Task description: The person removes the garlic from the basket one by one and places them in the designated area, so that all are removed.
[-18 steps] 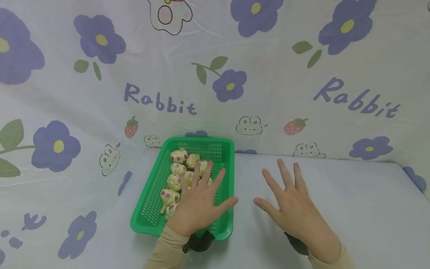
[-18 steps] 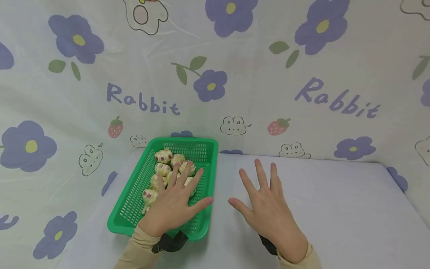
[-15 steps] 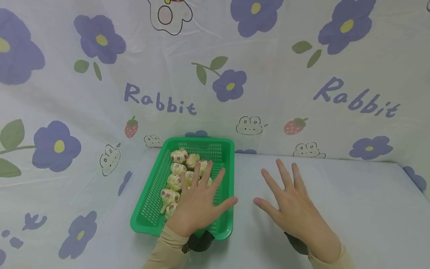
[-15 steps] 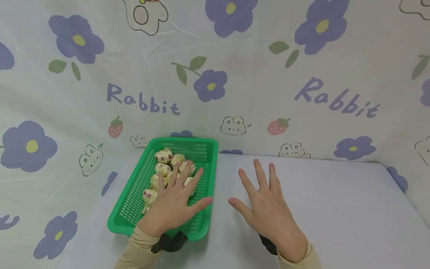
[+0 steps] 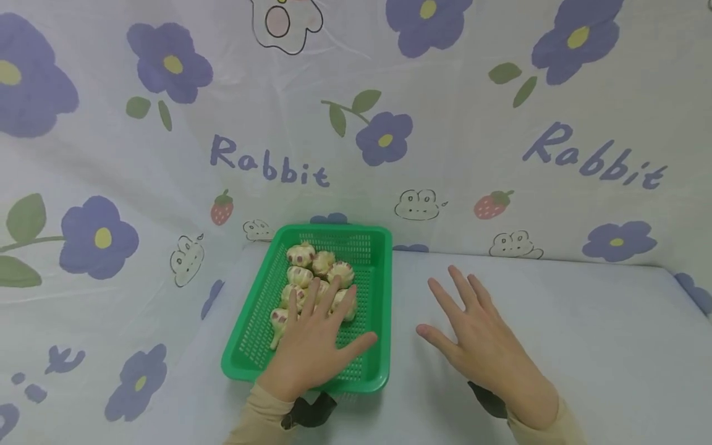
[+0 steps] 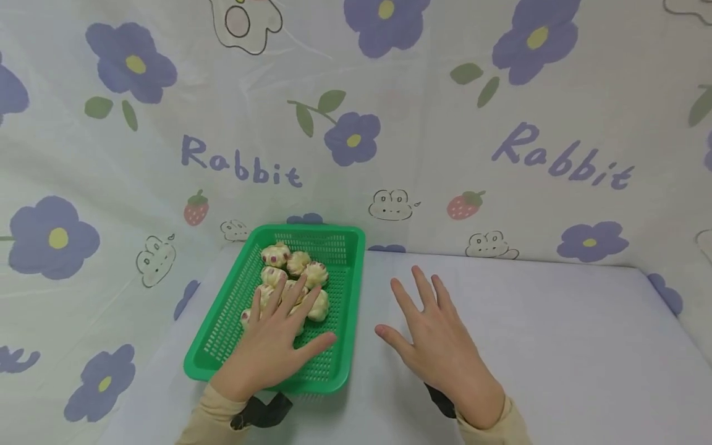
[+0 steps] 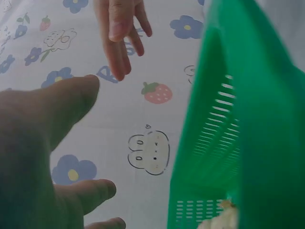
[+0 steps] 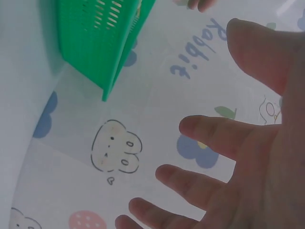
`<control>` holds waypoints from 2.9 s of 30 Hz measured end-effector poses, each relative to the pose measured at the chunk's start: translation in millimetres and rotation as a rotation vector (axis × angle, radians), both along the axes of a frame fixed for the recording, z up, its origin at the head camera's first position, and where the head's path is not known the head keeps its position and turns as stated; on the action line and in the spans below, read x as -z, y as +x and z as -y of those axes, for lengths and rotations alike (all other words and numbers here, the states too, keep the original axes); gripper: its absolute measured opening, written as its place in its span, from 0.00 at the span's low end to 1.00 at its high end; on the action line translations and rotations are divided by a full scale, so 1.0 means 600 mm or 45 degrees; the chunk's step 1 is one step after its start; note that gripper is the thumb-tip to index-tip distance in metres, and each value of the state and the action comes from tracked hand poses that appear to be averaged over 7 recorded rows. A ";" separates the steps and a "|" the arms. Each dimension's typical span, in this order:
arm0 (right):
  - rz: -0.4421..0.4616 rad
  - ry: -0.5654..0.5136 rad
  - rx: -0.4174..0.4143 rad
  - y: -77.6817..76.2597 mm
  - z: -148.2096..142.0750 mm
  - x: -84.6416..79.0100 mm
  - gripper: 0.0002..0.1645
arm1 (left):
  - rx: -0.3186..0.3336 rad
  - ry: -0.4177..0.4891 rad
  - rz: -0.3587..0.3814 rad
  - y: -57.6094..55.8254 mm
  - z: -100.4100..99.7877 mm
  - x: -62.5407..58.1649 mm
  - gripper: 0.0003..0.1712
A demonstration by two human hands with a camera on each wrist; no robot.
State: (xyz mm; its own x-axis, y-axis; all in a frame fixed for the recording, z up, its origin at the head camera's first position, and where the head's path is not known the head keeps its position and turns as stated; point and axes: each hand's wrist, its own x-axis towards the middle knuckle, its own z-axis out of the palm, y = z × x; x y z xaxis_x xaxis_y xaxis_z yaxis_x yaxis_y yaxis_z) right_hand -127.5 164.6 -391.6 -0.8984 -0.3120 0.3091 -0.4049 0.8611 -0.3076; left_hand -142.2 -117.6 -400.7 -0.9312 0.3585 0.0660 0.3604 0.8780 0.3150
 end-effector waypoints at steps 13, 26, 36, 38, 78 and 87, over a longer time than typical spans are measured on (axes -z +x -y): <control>-0.054 -0.021 -0.094 -0.011 0.014 0.019 0.44 | -0.054 0.098 -0.112 0.017 0.032 0.030 0.52; -0.129 0.002 -0.223 -0.033 0.041 0.026 0.43 | -0.130 0.103 -0.329 0.026 0.078 0.063 0.46; -0.185 0.040 -0.350 -0.051 0.068 0.020 0.42 | -0.224 0.116 -0.377 0.027 0.126 0.080 0.44; -0.183 0.067 -0.365 -0.053 0.075 0.018 0.42 | -0.248 0.101 -0.362 0.028 0.134 0.083 0.44; -0.163 0.354 -0.730 -0.098 0.238 -0.003 0.31 | -0.389 0.163 -0.387 0.042 0.208 0.137 0.54; -0.169 0.438 -0.776 -0.110 0.276 0.013 0.30 | -0.376 0.190 -0.446 0.039 0.208 0.140 0.54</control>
State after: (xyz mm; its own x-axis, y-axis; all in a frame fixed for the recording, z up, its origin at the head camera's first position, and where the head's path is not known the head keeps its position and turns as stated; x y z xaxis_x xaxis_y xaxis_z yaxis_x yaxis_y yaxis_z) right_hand -193.6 -1.0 -399.5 -0.4947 -0.8464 0.1975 -0.8604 0.5089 0.0259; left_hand -118.7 -242.3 -484.4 -0.9043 0.0446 0.4245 0.2090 0.9134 0.3492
